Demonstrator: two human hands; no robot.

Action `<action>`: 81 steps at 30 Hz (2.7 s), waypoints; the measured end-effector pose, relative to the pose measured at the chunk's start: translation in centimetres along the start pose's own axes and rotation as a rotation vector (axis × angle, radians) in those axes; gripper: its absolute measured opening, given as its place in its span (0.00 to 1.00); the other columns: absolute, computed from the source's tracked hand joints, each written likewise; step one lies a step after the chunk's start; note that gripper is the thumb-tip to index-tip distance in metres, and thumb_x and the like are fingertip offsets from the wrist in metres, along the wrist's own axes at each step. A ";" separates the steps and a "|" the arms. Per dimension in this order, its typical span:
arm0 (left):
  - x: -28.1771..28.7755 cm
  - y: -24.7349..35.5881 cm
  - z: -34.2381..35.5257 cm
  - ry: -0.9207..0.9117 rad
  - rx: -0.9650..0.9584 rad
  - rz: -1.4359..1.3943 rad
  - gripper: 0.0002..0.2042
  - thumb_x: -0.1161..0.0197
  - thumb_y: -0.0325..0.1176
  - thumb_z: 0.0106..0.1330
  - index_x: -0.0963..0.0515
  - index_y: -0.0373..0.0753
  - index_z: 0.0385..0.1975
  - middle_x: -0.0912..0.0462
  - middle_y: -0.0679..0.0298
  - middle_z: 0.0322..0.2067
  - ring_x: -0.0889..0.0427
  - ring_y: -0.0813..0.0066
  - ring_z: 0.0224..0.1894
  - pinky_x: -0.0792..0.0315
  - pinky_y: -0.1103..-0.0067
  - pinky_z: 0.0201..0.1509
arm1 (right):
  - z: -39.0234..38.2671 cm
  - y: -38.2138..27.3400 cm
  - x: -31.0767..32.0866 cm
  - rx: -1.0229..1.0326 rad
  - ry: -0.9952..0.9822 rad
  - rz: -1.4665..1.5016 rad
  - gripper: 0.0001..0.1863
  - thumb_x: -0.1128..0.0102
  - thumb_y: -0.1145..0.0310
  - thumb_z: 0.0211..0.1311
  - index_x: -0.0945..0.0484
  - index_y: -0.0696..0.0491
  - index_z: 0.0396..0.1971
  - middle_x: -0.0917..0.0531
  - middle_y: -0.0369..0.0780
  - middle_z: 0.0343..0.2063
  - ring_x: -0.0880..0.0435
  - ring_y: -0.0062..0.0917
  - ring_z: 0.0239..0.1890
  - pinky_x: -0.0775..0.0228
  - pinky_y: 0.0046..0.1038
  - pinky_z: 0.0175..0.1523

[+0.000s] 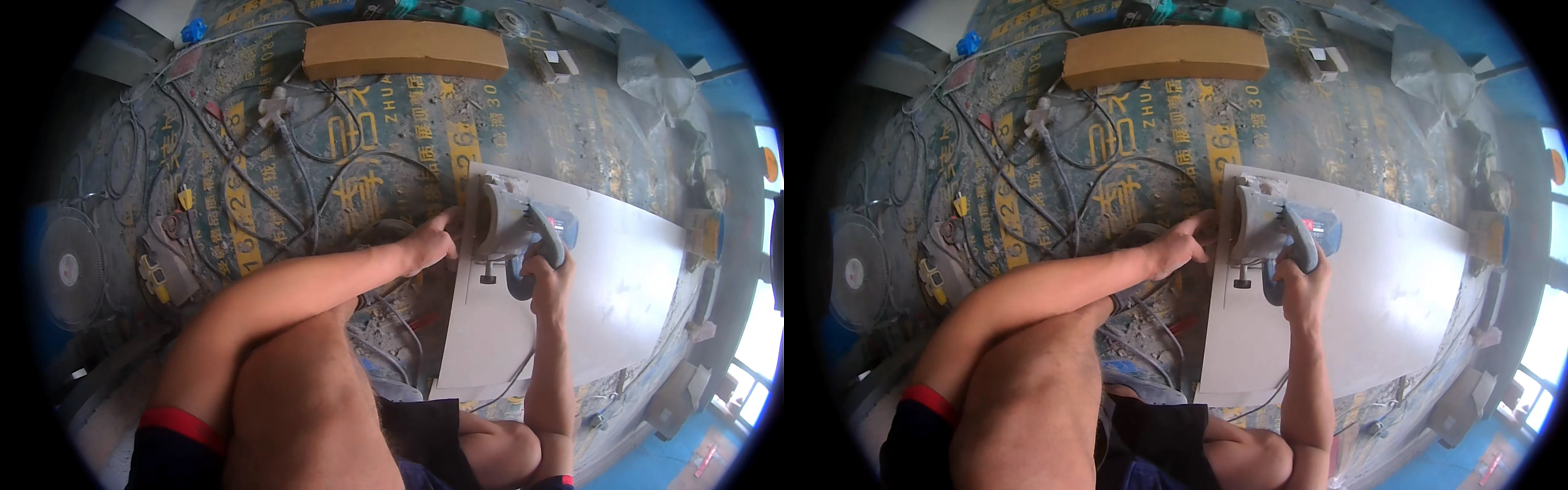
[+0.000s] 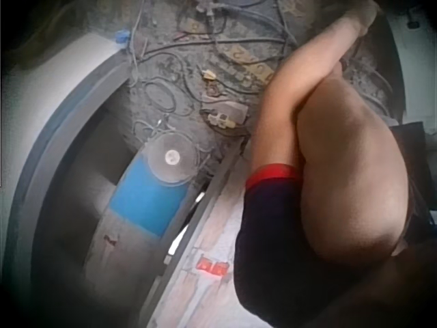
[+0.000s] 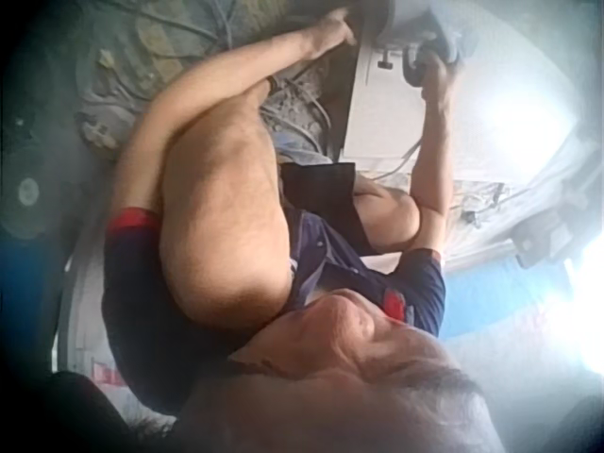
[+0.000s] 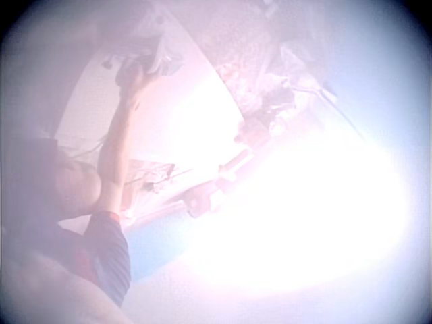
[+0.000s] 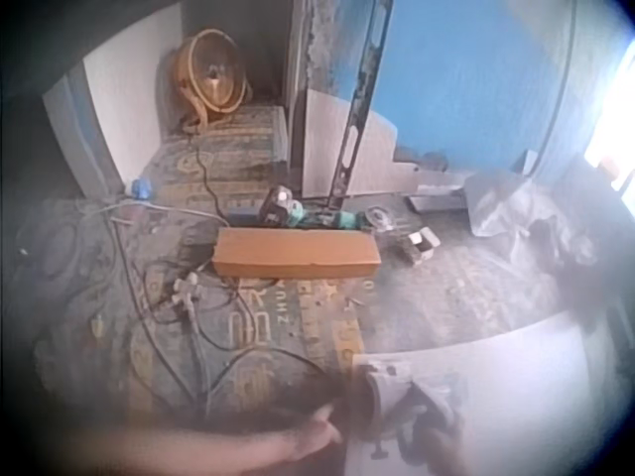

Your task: The person uses a power saw to cut a rectangular section and other smaller pieces out of a tile while it sits on a workspace on the floor.

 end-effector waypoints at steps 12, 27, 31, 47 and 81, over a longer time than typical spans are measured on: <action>0.0 -0.1 -0.1 0.063 0.016 0.046 0.43 0.49 0.13 0.49 0.50 0.35 0.73 0.38 0.56 0.68 0.40 0.62 0.72 0.37 0.76 0.66 | -0.9 0.2 0.2 -0.016 -0.006 0.016 0.09 0.47 0.77 0.43 0.24 0.61 0.28 0.23 0.36 0.21 0.26 0.19 0.24 0.32 0.21 0.31; 1.3 -2.1 1.1 0.145 -0.006 0.114 0.45 0.51 0.14 0.49 0.56 0.32 0.74 0.42 0.52 0.71 0.38 0.62 0.72 0.35 0.77 0.64 | -2.2 0.6 0.6 -0.040 0.006 -0.014 0.13 0.47 0.77 0.42 0.23 0.63 0.32 0.23 0.35 0.22 0.26 0.18 0.25 0.32 0.20 0.33; 1.7 -2.9 1.7 0.161 -0.018 0.119 0.45 0.52 0.14 0.49 0.57 0.32 0.74 0.43 0.52 0.71 0.38 0.61 0.72 0.35 0.77 0.64 | -2.5 0.4 0.5 -0.048 0.006 -0.010 0.12 0.47 0.77 0.42 0.23 0.62 0.30 0.23 0.36 0.22 0.26 0.18 0.25 0.32 0.20 0.32; 1.5 -2.8 1.7 0.163 0.017 0.090 0.46 0.53 0.13 0.48 0.58 0.31 0.74 0.44 0.51 0.72 0.40 0.63 0.73 0.39 0.78 0.67 | -2.5 1.3 0.9 -0.040 -0.007 -0.019 0.11 0.47 0.76 0.42 0.24 0.61 0.29 0.23 0.35 0.22 0.27 0.18 0.25 0.33 0.21 0.33; 6.1 -2.0 -4.4 0.271 -0.070 1.030 0.12 0.33 0.39 0.60 0.19 0.35 0.26 0.17 0.58 0.20 0.18 0.68 0.22 0.28 0.72 0.29 | 1.8 1.8 10.7 0.050 0.145 0.082 0.12 0.43 0.75 0.36 0.23 0.59 0.27 0.23 0.36 0.20 0.26 0.19 0.21 0.35 0.21 0.28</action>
Point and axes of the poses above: each hand's wrist, its own z-axis towards the middle knuckle, its own x-axis out of the back of the hand, y = z × x, the point moved 2 cm from there along z, towards the middle knuckle
